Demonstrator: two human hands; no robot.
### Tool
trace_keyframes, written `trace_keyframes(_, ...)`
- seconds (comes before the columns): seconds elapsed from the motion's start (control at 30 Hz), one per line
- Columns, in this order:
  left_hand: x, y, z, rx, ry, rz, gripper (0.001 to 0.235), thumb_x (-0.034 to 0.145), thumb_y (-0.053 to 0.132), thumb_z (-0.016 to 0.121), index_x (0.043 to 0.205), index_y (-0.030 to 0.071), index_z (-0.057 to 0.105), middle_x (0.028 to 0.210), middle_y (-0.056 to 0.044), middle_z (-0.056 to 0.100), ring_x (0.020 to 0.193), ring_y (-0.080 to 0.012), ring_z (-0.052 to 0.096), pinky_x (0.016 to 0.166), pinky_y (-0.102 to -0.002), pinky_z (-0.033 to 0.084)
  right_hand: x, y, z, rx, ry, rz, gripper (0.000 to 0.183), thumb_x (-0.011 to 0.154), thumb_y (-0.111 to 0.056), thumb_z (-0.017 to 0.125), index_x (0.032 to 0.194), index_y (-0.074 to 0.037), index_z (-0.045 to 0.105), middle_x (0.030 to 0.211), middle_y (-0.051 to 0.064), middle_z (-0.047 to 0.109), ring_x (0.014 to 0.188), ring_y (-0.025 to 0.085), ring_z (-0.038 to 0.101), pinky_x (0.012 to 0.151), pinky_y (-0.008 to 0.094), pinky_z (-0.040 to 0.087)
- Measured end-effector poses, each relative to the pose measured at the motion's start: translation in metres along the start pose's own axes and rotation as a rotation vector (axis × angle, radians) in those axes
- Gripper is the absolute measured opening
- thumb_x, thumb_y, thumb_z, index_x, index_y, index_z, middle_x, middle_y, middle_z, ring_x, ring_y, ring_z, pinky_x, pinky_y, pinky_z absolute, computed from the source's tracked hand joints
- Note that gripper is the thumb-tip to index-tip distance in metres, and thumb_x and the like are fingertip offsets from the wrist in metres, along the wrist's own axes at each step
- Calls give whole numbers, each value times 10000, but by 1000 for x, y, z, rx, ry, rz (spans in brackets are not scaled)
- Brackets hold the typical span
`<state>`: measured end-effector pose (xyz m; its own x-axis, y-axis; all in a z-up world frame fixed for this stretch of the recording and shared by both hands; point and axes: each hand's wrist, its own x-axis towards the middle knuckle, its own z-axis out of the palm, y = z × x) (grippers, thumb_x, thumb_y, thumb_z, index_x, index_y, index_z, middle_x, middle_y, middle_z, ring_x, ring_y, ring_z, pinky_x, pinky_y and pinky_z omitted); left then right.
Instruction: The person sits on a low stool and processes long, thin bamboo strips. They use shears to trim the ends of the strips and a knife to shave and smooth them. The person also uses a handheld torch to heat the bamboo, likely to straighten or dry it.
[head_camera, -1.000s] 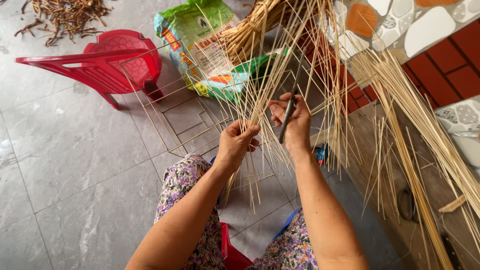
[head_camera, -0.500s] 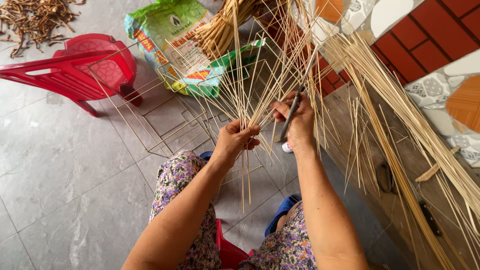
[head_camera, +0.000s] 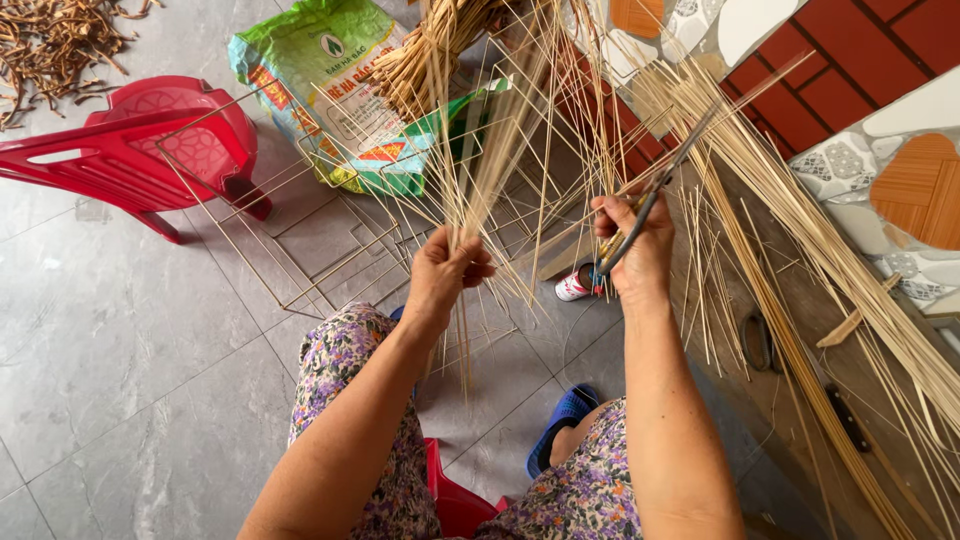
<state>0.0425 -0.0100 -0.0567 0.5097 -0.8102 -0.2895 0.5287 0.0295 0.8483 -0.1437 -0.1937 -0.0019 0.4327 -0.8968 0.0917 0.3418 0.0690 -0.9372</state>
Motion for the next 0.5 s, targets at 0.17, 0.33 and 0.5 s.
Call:
trace_keyframes(0.17, 3, 13, -23, -226, 216, 222, 209, 1057, 305, 617, 965, 130, 549, 729, 3, 612, 502, -58, 494, 419, -224, 386, 2, -14, -10, 42, 24, -18, 227, 934, -66, 793, 1079, -83, 618, 909, 115, 745, 724, 139, 682, 626, 253, 559)
trace_keyframes(0.33, -2, 21, -23, -276, 148, 248, 263, 1066, 358, 565, 1017, 105, 621, 646, 20, 545, 423, -28, 359, 350, -213, 251, -10, -18, -5, -44, -18, 3, 251, 930, -62, 783, 1109, -89, 608, 895, 114, 739, 698, 139, 675, 626, 248, 561)
trace_keyframes(0.5, -4, 27, -16, -209, 162, 300, 261, 1050, 361, 584, 1040, 103, 617, 659, 12, 587, 425, -30, 375, 356, -214, 255, -14, -24, -2, -64, 19, -51, 254, 946, -38, 761, 1122, -94, 588, 900, 114, 730, 702, 144, 678, 622, 253, 574)
